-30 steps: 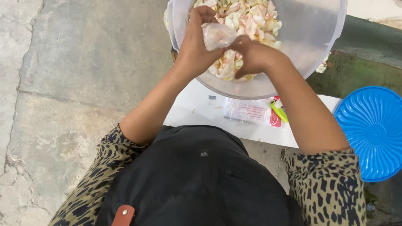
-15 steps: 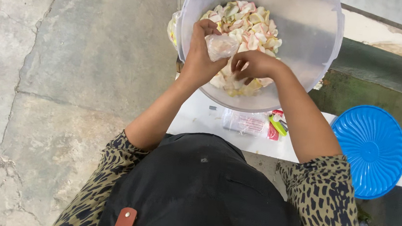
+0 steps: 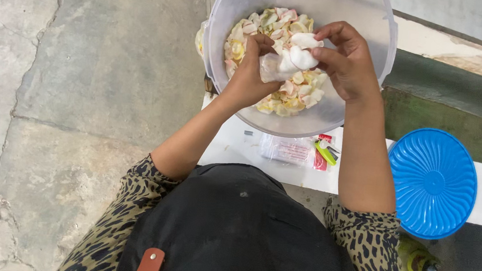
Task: The person scoops colorful flower-shaped snacks from a large plastic bowl into small clear plastic bags, then seals each bag using a handheld green sealing tool. The process is repeated multiple times with consistent portioning and sealing.
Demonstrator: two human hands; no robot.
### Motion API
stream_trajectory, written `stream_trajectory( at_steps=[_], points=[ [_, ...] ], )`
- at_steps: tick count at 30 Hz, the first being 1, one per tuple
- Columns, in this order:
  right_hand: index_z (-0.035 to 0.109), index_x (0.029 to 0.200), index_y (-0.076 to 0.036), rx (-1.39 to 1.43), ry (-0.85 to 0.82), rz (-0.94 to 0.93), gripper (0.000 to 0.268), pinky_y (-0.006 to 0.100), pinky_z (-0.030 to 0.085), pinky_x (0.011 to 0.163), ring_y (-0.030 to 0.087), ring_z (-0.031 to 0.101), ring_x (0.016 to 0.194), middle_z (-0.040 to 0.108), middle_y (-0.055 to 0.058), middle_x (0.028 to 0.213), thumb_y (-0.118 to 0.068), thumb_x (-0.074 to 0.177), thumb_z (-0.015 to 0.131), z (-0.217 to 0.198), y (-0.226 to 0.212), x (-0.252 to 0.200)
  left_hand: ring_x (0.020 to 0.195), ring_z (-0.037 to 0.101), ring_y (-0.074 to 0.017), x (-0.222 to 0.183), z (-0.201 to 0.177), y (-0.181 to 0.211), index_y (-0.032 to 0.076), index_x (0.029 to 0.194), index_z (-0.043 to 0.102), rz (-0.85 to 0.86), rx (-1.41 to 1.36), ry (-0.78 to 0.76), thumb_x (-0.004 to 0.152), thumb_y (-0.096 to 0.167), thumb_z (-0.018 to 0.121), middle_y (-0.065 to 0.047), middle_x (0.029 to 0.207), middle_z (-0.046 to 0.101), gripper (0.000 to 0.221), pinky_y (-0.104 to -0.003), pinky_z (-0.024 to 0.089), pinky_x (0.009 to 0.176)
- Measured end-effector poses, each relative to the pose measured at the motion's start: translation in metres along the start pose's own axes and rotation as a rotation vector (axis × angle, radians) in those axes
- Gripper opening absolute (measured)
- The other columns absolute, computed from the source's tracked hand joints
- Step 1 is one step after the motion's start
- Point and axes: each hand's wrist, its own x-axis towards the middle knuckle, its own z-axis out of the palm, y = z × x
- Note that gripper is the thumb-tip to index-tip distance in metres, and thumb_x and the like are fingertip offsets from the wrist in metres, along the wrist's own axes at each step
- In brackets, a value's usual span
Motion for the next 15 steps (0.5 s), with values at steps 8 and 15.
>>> stream_trajectory(
  at_steps=[8,15],
  points=[
    [0.066,0.108,-0.006,-0.368,-0.03,-0.172,0.022,0.035,0.055,0.104,0.016,0.061,0.119,0.059,0.003,0.124,0.003,0.093,0.078,0.026,0.018,-0.004,0.131,0.053,-0.03,0.001,0.0,-0.009,0.005,0.133,0.033,0.019,-0.056,-0.093,0.077,0.005,0.088,-0.016,0.13,0.049,0.079,-0.041,0.047,0.111],
    [0.065,0.11,-0.006,-0.596,-0.062,-0.168,0.022,0.036,0.055,0.109,0.018,0.06,0.126,0.058,0.003,0.128,0.0,0.095,0.08,0.039,0.018,-0.019,0.125,0.058,-0.0262,0.001,0.001,-0.015,0.005,0.135,0.029,-0.005,-0.119,-0.102,0.079,0.005,0.085,-0.013,0.128,0.05,0.08,-0.039,0.051,0.106]
  ],
)
